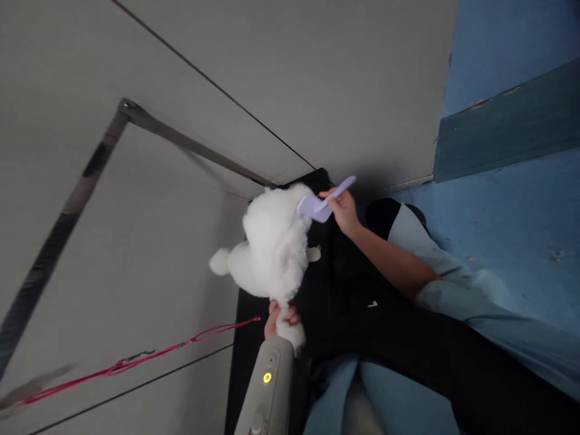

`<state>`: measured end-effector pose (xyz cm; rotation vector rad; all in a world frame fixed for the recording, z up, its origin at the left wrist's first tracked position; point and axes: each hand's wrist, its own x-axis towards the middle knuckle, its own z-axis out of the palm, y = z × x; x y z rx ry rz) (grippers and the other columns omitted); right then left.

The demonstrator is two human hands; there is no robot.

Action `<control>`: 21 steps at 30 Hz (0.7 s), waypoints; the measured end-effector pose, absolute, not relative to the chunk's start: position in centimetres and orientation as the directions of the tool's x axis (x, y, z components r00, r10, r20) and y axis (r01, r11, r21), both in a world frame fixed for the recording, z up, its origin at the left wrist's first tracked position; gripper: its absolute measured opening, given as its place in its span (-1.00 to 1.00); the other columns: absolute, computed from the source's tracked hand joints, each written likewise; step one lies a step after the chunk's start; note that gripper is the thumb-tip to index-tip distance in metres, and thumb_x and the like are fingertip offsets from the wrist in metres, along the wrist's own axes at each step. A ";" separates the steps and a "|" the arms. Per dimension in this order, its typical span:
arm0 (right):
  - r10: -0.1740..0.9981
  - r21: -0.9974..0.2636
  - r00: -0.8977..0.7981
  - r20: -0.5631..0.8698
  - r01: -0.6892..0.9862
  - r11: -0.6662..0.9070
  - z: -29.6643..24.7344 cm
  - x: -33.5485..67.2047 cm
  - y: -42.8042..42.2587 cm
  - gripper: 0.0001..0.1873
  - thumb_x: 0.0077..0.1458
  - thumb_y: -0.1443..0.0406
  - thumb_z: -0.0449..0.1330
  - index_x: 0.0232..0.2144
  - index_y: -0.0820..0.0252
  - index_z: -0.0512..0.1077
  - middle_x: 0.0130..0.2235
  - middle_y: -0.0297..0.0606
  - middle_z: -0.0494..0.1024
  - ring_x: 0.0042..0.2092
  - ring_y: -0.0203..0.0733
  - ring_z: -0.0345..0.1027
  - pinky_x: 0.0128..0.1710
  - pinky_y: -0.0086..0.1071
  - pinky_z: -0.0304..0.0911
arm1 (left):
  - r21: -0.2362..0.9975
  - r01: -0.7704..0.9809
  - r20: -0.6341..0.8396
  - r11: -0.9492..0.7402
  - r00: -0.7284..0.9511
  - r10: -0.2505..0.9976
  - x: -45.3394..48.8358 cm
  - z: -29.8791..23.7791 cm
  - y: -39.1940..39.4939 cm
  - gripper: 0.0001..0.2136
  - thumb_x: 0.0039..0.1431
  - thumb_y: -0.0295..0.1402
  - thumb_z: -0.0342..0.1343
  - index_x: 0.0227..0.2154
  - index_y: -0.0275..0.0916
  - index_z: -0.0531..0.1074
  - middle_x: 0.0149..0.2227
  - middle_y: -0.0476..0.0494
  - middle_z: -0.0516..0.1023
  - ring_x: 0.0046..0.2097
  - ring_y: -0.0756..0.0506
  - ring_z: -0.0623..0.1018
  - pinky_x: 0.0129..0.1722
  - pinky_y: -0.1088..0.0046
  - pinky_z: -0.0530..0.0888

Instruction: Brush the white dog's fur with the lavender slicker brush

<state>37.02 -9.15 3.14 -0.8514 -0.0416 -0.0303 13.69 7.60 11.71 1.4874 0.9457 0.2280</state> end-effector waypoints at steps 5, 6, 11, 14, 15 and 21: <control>0.407 -0.699 0.896 0.174 -0.179 0.693 3.9 35.7 -7.1 -0.61 0.04 0.01 0.36 -0.29 0.10 0.34 -0.25 -0.23 0.66 -0.43 -0.23 0.48 -0.41 -0.33 0.45 | 0.889 0.341 -0.459 0.307 0.650 0.606 13.5 12.3 8.2 -0.46 -0.43 -0.12 0.58 -0.41 -0.08 0.38 -0.42 -0.07 0.41 -0.54 0.07 0.18 -0.63 0.52 0.18; 0.408 -0.677 0.904 0.128 -0.220 0.702 4.0 36.1 -6.8 -0.61 0.05 0.02 0.36 -0.31 0.10 0.32 -0.27 -0.23 0.66 -0.44 -0.25 0.46 -0.43 -0.34 0.44 | 0.887 0.326 -0.462 0.327 0.649 0.605 13.4 12.3 8.2 -0.46 -0.45 -0.15 0.59 -0.42 -0.08 0.37 -0.41 -0.07 0.42 -0.55 0.07 0.17 -0.64 0.52 0.18; -0.075 -0.625 0.965 -0.251 -0.103 0.774 2.4 41.5 -9.5 -0.76 0.28 0.13 0.10 -0.38 0.07 0.20 -0.41 -0.36 0.57 -0.44 -0.33 0.41 -0.37 -0.43 0.38 | 0.886 0.302 -0.462 0.352 0.634 0.621 13.1 11.8 8.0 -0.43 -0.50 -0.18 0.60 -0.44 -0.09 0.35 -0.42 -0.07 0.48 -0.57 0.07 0.21 -0.65 0.50 0.21; 0.086 -0.739 0.971 -0.224 -0.227 0.634 1.1 39.9 -9.7 -0.69 0.24 0.15 0.12 -0.51 0.10 0.21 -0.67 -0.46 0.33 -0.63 -0.39 0.21 -0.56 -0.50 0.16 | 0.905 0.303 -0.426 0.299 0.637 0.643 13.4 10.8 7.7 -0.42 -0.51 -0.17 0.59 -0.44 -0.09 0.32 -0.53 -0.02 0.40 -0.58 0.03 0.24 -0.64 0.47 0.24; 0.151 -0.750 0.966 -0.210 -0.258 0.609 0.9 38.5 -8.9 -0.68 0.14 0.16 0.23 -0.55 0.12 0.24 -0.73 -0.48 0.27 -0.68 -0.39 0.13 -0.63 -0.48 0.09 | 0.909 0.304 -0.417 0.285 0.638 0.647 13.5 10.3 7.6 -0.42 -0.50 -0.16 0.58 -0.44 -0.09 0.32 -0.55 0.00 0.37 -0.58 0.02 0.26 -0.63 0.46 0.25; 0.525 -0.907 0.850 -0.050 -0.259 0.332 3.3 33.3 -1.7 -0.65 0.08 0.19 0.28 -0.62 0.12 0.26 -0.71 -0.50 0.27 -0.63 -0.36 0.14 -0.62 -0.48 0.06 | 0.906 0.422 -0.290 -0.023 0.661 0.692 13.8 8.4 7.4 -0.55 -0.24 -0.03 0.44 -0.41 -0.10 0.34 -0.53 -0.03 0.40 -0.48 -0.16 0.44 -0.43 0.21 0.45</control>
